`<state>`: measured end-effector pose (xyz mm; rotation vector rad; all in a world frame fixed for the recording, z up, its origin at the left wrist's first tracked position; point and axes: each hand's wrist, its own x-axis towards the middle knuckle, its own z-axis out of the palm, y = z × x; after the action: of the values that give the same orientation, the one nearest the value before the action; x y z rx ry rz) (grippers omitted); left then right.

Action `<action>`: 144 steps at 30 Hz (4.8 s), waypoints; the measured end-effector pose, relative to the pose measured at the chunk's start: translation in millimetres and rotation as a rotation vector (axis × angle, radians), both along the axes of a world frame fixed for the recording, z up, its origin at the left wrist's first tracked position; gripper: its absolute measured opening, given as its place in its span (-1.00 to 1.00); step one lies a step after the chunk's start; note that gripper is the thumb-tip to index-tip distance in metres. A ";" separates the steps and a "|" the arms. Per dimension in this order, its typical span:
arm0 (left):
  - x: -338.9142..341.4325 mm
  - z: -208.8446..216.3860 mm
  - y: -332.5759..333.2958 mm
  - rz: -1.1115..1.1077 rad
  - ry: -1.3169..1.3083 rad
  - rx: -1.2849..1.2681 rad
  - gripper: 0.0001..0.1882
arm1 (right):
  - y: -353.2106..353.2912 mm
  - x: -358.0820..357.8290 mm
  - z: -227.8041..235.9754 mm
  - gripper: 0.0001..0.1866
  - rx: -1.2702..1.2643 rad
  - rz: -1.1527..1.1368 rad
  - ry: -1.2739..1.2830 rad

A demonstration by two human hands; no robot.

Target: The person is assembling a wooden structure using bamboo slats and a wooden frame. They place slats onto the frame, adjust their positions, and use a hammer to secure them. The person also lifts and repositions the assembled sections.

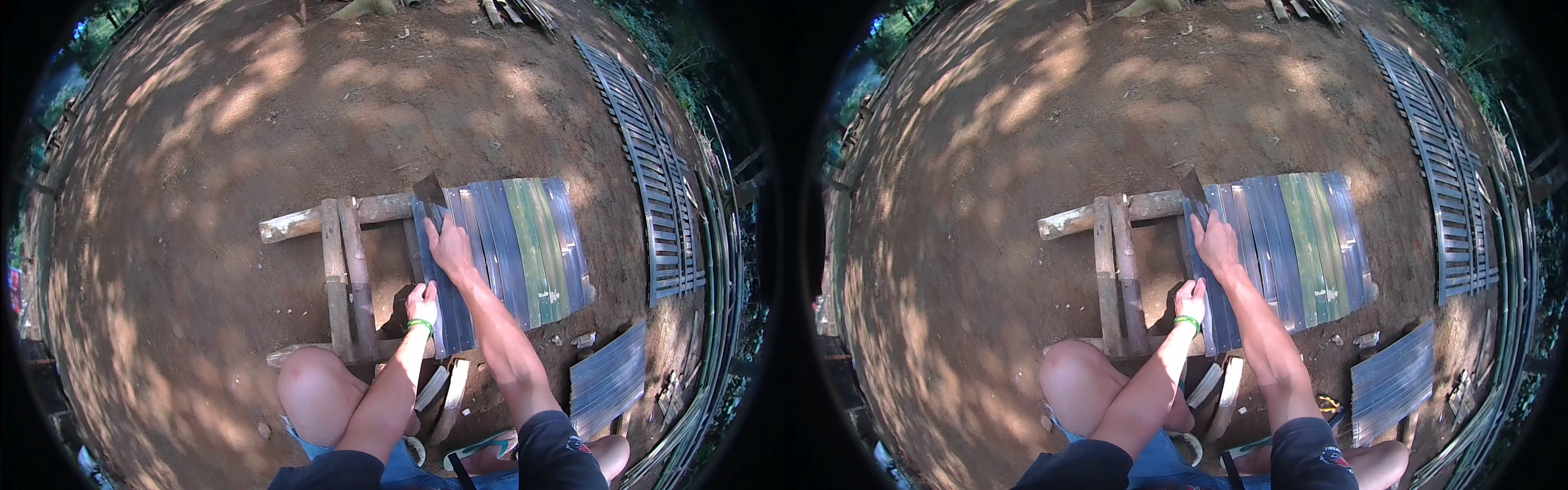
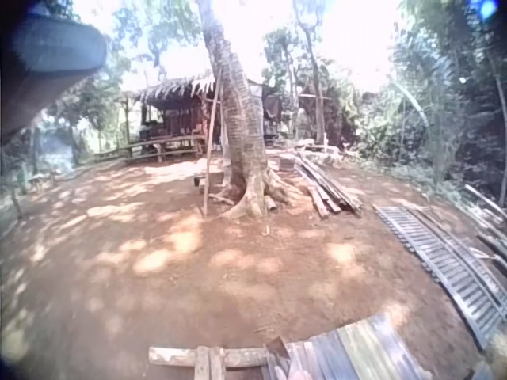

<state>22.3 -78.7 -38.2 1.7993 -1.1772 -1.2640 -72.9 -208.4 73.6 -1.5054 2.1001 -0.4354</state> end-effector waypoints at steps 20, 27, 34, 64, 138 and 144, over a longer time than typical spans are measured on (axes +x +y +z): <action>-17.7 -16.0 1.1 0.000 -0.121 -0.073 -0.50 | 283.4 -103.3 23.4 -0.54 -0.224 -0.872 -0.008; -5.2 -21.6 -0.6 -0.048 -0.241 0.036 -0.23 | 479.8 -133.0 -65.1 -0.32 0.165 -1.025 0.343; -0.3 2.4 38.4 -0.340 -0.312 0.040 -0.30 | 524.2 -145.4 -102.5 -0.33 0.168 -1.116 0.335; -6.5 40.6 81.6 -1.250 -0.788 -0.390 0.33 | 521.1 -153.6 -32.4 -0.50 0.204 -1.161 -0.016; -14.0 23.8 76.4 -0.956 -0.980 -0.017 0.24 | 740.5 -456.8 -60.1 -0.27 -0.170 -1.750 -0.210; -17.2 43.6 80.5 -0.929 -0.985 0.044 0.27 | 721.4 -455.7 -53.5 -0.20 -0.045 -1.901 -0.048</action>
<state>5.0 1.8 5.5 2.0106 -2.7630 -0.7416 -528.6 512.9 20.1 0.9461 2.7628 -1.0185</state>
